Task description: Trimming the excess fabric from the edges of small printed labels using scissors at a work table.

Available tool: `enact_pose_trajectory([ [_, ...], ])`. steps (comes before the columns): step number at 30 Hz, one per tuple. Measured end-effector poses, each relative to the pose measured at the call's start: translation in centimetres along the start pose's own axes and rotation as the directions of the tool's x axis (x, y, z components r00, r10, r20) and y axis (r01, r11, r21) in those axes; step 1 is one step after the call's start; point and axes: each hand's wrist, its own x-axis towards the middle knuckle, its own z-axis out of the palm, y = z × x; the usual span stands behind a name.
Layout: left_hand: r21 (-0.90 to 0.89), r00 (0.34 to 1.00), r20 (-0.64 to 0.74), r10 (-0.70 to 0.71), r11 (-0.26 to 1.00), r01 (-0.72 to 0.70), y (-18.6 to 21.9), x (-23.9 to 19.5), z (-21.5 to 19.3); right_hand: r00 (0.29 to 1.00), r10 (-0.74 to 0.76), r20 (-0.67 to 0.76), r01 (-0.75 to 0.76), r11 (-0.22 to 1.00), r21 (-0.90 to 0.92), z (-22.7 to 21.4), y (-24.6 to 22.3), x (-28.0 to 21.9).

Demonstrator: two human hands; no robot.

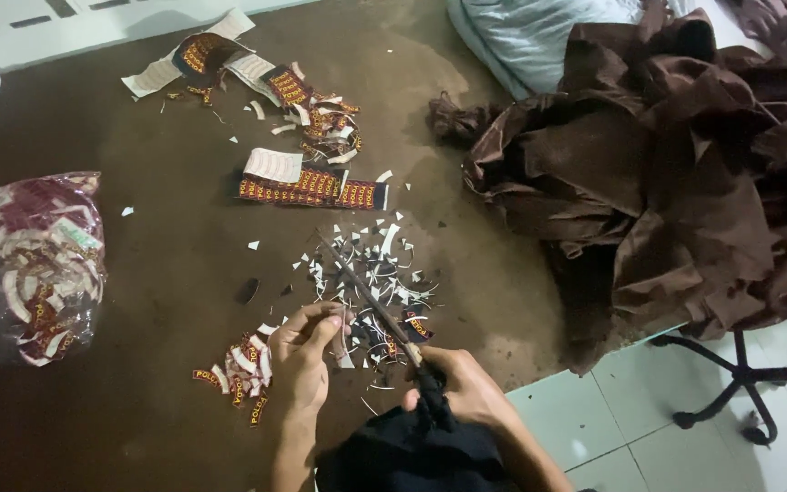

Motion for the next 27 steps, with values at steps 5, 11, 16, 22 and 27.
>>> enact_pose_trajectory([
  [5, -0.079, 0.999, 0.046, -0.011, 0.997, 0.014, 0.1, 0.0, 0.0, 1.000, -0.002, -0.016, 0.002, 1.000, -0.008, 0.0, -0.3, 0.0],
  [11, -0.181, 0.991, 0.075, -0.111, 0.976, 0.123, -1.1, 0.1, -0.9, 1.000, -0.011, 0.005, 0.011, 0.999, -0.042, 0.1, 0.2, 0.3],
  [16, -0.160, 0.986, 0.033, -0.164, 0.973, 0.167, -1.3, 0.3, -0.9, 0.999, 0.048, -0.001, -0.048, 0.998, -0.028, -0.2, -0.7, 0.2],
  [22, -0.115, 0.986, 0.042, -0.159, 0.980, 0.163, -1.2, 0.4, -1.1, 1.000, 0.018, -0.014, -0.019, 0.999, -0.050, -0.3, -0.6, 0.4],
  [27, -0.065, 0.996, 0.052, -0.072, 0.995, 0.076, -1.5, 0.6, -1.5, 1.000, -0.028, -0.009, 0.027, 0.997, -0.074, -0.2, -0.2, 0.5],
])
